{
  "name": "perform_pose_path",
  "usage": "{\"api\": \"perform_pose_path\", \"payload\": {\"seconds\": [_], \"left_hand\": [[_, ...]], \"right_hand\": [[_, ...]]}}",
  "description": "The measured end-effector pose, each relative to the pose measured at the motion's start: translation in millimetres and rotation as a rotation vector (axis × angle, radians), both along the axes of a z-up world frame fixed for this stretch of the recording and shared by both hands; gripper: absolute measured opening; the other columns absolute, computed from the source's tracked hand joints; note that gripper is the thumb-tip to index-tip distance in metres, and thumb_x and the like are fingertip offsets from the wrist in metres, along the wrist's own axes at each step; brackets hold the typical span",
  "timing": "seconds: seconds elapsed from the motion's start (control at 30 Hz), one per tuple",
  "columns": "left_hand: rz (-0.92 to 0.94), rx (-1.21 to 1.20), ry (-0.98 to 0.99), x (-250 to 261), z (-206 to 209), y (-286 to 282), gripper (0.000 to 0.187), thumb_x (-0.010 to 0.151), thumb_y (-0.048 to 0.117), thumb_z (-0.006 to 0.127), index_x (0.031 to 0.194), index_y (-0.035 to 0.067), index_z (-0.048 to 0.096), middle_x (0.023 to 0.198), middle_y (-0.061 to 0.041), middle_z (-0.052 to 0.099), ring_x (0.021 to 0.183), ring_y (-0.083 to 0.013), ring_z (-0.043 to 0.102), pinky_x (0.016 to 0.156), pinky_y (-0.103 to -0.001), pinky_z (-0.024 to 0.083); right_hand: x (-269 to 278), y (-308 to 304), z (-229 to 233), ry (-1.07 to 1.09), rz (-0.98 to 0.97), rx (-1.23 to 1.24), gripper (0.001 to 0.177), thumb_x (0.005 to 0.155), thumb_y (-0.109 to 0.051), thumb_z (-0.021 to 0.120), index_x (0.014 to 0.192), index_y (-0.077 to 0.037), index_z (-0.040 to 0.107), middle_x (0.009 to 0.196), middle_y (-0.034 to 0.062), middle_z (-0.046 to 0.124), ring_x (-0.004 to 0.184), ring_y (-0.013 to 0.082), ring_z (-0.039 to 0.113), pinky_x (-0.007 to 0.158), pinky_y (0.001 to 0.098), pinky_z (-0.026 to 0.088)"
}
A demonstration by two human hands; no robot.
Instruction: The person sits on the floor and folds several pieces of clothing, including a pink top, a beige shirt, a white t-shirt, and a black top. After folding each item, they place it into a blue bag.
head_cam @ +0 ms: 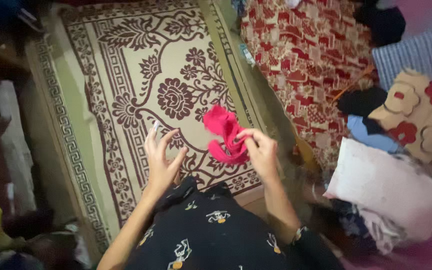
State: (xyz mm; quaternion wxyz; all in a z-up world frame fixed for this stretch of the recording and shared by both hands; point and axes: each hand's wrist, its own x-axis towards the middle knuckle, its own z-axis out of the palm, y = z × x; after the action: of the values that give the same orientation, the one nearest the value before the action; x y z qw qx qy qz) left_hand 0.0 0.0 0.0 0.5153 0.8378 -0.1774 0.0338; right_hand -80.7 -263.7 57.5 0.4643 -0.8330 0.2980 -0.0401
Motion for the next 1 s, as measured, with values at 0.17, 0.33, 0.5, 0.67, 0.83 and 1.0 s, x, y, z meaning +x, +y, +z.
{"api": "perform_pose_path", "payload": {"seconds": [0.17,0.33,0.5,0.67,0.83,1.0], "left_hand": [[-0.092,-0.060,-0.063,83.3,17.4,-14.8,0.054,0.086,0.025,0.081,0.135,0.011,0.063,0.163,-0.025,0.032,0.150,-0.0446,0.030,0.122,-0.054,0.027],[-0.093,-0.033,-0.127,131.3,19.3,-31.1,0.063,0.088,0.028,0.082,0.143,0.009,0.057,0.165,-0.025,0.029,0.152,-0.0460,0.027,0.125,-0.057,0.024],[-0.106,0.050,-0.096,156.7,18.3,-61.5,0.055,0.088,0.035,0.082,0.138,0.016,0.067,0.169,-0.025,0.018,0.156,-0.0468,0.012,0.125,-0.063,0.014],[-0.298,0.015,0.252,187.1,0.5,-121.8,0.041,0.096,0.051,0.060,0.116,0.023,0.081,0.173,-0.020,0.002,0.158,-0.0456,-0.006,0.122,-0.065,0.004],[-0.456,0.163,0.400,226.0,-19.7,-184.5,0.052,0.097,0.054,0.055,0.089,0.013,0.085,0.175,-0.017,-0.001,0.160,-0.0431,-0.016,0.122,-0.065,-0.006],[-0.459,-0.045,0.506,261.9,-15.6,-273.5,0.035,0.087,0.045,0.072,0.096,0.014,0.086,0.168,-0.021,0.008,0.153,-0.0451,-0.012,0.119,-0.063,-0.002]], "right_hand": [[57.7,-8.8,28.0,-0.545,-0.023,0.219,0.021,0.094,0.007,0.053,0.111,0.004,0.065,0.103,0.0070,0.069,0.090,0.0058,0.061,0.081,0.0180,0.048],[89.7,-20.8,23.0,-0.571,-0.053,0.438,0.023,0.088,0.007,0.053,0.109,0.004,0.062,0.101,0.0068,0.069,0.084,0.0050,0.062,0.075,0.0177,0.048],[109.6,-38.3,6.9,-0.718,-0.125,0.842,0.022,0.089,0.003,0.055,0.109,0.003,0.060,0.098,0.0141,0.069,0.067,0.0115,0.057,0.058,0.0221,0.046],[133.6,-73.7,-4.8,-0.734,-0.132,1.037,0.018,0.070,-0.002,0.049,0.088,-0.006,0.050,0.085,0.0142,0.067,0.076,0.0203,0.066,0.074,0.0290,0.056],[162.3,-127.3,-27.4,-0.802,-0.001,1.238,0.019,0.071,-0.002,0.051,0.088,-0.007,0.046,0.072,0.0058,0.057,0.073,0.0192,0.058,0.080,0.0297,0.052],[204.1,-195.0,-38.3,-0.846,0.226,1.492,0.015,0.075,0.001,0.051,0.083,-0.010,0.044,0.068,0.0007,0.048,0.070,0.0159,0.052,0.069,0.0292,0.048]]}}
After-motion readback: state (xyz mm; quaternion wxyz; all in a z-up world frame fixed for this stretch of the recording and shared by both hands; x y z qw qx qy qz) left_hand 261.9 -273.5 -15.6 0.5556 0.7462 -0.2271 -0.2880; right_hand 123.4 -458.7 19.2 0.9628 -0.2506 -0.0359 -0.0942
